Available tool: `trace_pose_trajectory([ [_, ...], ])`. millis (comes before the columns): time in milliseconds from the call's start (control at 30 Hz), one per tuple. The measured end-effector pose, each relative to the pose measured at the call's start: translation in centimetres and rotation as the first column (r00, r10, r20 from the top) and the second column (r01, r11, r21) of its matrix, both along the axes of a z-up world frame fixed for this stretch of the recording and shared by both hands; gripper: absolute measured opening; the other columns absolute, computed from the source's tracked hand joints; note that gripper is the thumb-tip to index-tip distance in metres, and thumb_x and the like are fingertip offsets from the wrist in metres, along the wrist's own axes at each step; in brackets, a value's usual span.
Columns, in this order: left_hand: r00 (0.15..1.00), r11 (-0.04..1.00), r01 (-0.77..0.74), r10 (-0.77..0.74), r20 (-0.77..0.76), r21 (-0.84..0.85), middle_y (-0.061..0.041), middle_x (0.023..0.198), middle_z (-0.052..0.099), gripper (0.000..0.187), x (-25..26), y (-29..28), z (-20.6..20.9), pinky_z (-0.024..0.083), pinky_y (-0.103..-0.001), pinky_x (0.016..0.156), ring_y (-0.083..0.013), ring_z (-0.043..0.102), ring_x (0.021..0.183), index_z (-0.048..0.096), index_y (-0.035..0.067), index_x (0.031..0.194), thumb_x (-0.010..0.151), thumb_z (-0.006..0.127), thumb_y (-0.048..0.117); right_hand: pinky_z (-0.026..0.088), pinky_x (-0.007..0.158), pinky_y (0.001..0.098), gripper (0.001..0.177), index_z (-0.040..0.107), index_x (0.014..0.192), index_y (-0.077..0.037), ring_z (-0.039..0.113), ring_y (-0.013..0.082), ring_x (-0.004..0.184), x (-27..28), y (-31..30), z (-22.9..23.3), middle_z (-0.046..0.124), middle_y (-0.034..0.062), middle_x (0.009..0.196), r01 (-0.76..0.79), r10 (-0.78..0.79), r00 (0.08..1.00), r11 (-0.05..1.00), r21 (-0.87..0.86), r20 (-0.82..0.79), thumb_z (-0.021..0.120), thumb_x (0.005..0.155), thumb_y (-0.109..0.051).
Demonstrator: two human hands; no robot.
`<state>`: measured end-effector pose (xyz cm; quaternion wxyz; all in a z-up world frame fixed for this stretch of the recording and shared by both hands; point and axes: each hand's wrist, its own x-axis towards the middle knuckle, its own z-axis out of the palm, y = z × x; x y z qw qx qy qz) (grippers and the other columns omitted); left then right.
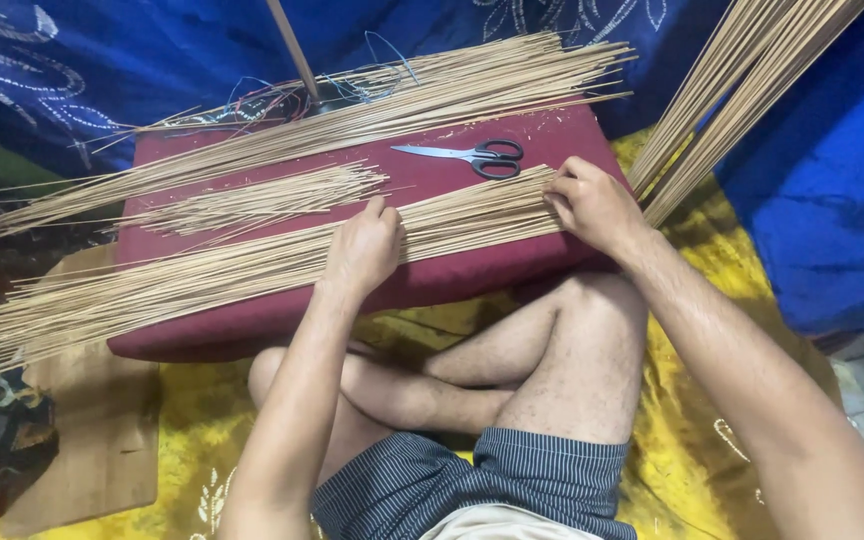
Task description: Gathering thin wooden sticks into bundles and securing them by tying cord around them.
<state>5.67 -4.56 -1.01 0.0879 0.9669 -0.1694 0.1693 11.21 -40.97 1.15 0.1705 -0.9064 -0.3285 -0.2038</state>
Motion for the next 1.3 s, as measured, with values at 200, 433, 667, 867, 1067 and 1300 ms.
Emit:
trace_pose_trajectory([
  [200, 1.000, 0.999, 0.021, -0.022, 0.019, 0.047, -0.009, 0.092, 0.054, 0.012, -0.2, 0.2, 0.1, 0.062, -0.050, 0.061, -0.0364, 0.073, 0.073, 0.062, 0.005, 0.095, 0.091, 0.068, 0.015, 0.059, 0.081, 0.0405, 0.007, 0.077, 0.094, -0.009, 0.072, 0.0317, 0.091, -0.5, -0.1, 1.5, 0.069, 0.0100, 0.089, -0.066, 0.066, 0.997, 0.998, -0.012, -0.028, 0.074, 0.089, -0.010],
  [433, 0.989, 0.987, 0.008, -0.031, 0.145, 0.159, -0.005, 0.093, 0.052, 0.022, -1.7, 0.6, 2.0, 0.056, -0.043, 0.071, -0.0302, 0.063, 0.092, 0.062, 0.008, 0.097, 0.086, 0.077, 0.020, 0.055, 0.072, 0.0358, 0.017, 0.082, 0.104, -0.012, 0.069, 0.0248, 0.079, -0.8, -1.2, 0.1, 0.074, 0.0117, 0.092, -0.002, 0.103, 0.947, 0.948, 0.317, -0.303, 0.077, 0.089, -0.006],
  [667, 0.998, 0.998, 0.026, -0.023, -0.053, 0.062, -0.006, 0.085, 0.064, 0.018, -4.7, 0.1, 5.3, 0.053, -0.050, 0.078, -0.0327, 0.071, 0.083, 0.050, 0.016, 0.114, 0.099, 0.060, 0.022, 0.063, 0.077, 0.0280, 0.026, 0.075, 0.113, -0.007, 0.070, 0.0134, 0.084, -3.1, 0.3, -1.2, 0.075, 0.0071, 0.096, 0.402, 0.269, 0.796, 0.436, 0.805, -0.543, 0.081, 0.088, -0.004],
  [867, 0.974, 0.996, 0.076, -0.085, -0.212, -0.053, -0.007, 0.086, 0.068, 0.006, -5.5, -0.5, 7.3, 0.058, -0.049, 0.071, -0.0356, 0.074, 0.085, 0.062, 0.018, 0.101, 0.100, 0.055, 0.018, 0.072, 0.076, 0.0312, 0.044, 0.062, 0.130, -0.001, 0.079, 0.0213, 0.082, -3.4, 1.2, -5.3, 0.076, 0.0159, 0.101, 0.471, 0.367, 0.824, -0.022, 0.882, -0.431, 0.078, 0.090, 0.005],
  [1067, 0.933, 0.981, 0.076, -0.133, -0.334, -0.178, -0.015, 0.084, 0.072, 0.011, -5.7, -0.4, 8.7, 0.057, -0.053, 0.074, -0.0415, 0.073, 0.089, 0.067, 0.012, 0.090, 0.095, 0.056, 0.012, 0.071, 0.082, 0.0291, 0.052, 0.059, 0.141, -0.002, 0.079, 0.0205, 0.087, -4.0, 2.1, -5.8, 0.076, 0.0178, 0.106, 0.432, 0.343, 0.861, -0.100, 0.896, -0.377, 0.076, 0.092, 0.005],
  [1300, 0.856, 0.954, 0.060, -0.201, -0.476, -0.294, -0.013, 0.075, 0.076, 0.021, -5.9, -0.4, 9.5, 0.056, -0.049, 0.077, -0.0393, 0.075, 0.086, 0.068, 0.008, 0.081, 0.095, 0.053, 0.007, 0.072, 0.084, 0.0338, 0.045, 0.064, 0.137, -0.001, 0.079, 0.0244, 0.086, -3.8, 1.4, -6.5, 0.076, 0.0238, 0.106, 0.405, 0.358, 0.869, -0.117, 0.907, -0.342, 0.074, 0.093, 0.007],
])
